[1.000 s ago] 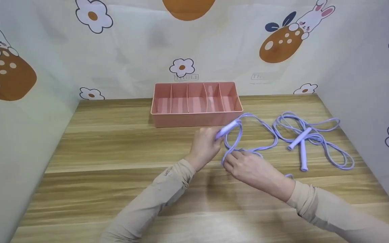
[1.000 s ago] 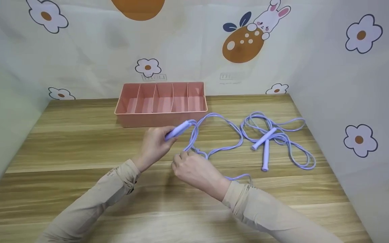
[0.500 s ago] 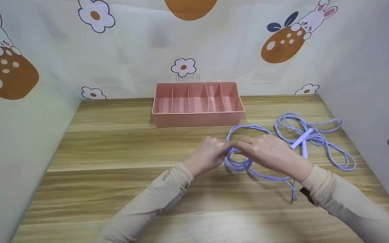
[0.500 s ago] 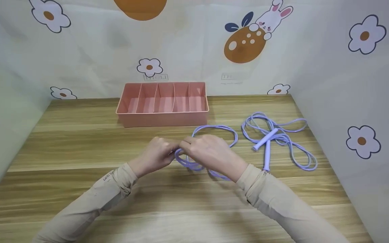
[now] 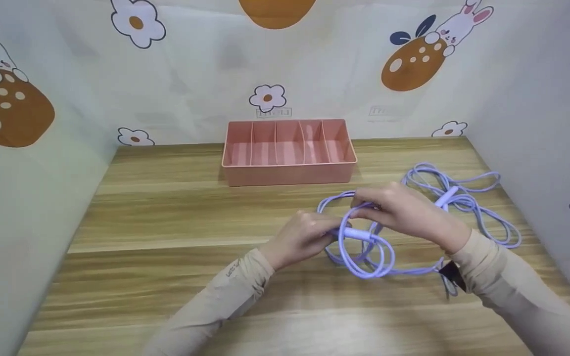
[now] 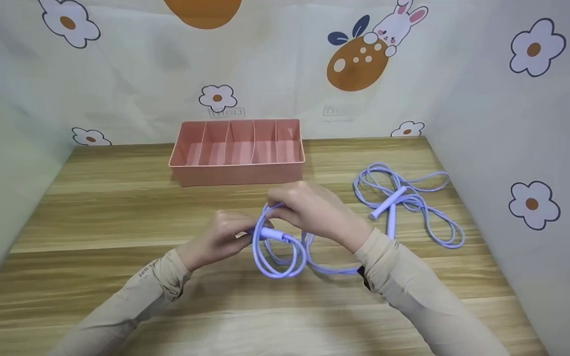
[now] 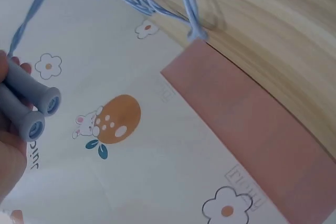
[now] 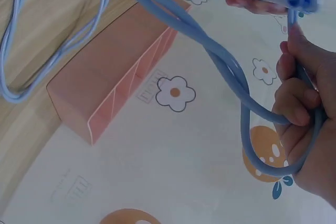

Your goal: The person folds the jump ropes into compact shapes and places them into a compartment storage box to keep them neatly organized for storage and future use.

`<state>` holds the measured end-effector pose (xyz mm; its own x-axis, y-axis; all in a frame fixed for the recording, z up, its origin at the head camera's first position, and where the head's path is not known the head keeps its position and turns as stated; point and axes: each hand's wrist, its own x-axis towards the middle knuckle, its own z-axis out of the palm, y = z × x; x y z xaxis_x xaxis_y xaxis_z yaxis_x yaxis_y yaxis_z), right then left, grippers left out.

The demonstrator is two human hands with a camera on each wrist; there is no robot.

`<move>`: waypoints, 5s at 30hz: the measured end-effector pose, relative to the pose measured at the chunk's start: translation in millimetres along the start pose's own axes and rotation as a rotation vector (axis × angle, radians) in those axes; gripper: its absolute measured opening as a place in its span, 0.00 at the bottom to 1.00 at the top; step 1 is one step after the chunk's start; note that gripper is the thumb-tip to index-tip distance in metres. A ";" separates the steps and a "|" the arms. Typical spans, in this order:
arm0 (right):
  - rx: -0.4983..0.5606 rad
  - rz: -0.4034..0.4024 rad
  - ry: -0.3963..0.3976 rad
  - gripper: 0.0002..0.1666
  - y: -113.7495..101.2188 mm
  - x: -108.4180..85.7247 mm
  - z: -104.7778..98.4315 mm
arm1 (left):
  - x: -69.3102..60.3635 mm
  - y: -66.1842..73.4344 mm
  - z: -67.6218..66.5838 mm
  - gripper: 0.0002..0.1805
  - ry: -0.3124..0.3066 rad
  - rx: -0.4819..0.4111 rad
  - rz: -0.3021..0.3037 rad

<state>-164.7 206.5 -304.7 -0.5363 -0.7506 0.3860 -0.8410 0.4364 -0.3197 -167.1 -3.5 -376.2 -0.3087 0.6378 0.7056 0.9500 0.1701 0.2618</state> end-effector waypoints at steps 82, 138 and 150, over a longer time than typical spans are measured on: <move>1.363 0.444 0.175 0.23 -15.4 -40.9 86.3 | 15.4 -21.7 -30.8 0.17 0.905 -0.062 -0.433; -0.093 -0.055 -0.029 0.03 -16.3 10.2 -57.7 | -9.7 1.8 7.3 0.09 -0.183 0.751 0.438; 0.038 0.054 0.255 0.03 35.3 -2.3 -11.4 | 4.8 29.2 -0.8 0.08 0.302 0.316 0.353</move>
<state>-193.9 229.2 -307.0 -0.5851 -0.5753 0.5716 -0.8099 0.4503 -0.3759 -140.9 3.9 -364.6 0.0748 0.4614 0.8841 0.9515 0.2322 -0.2016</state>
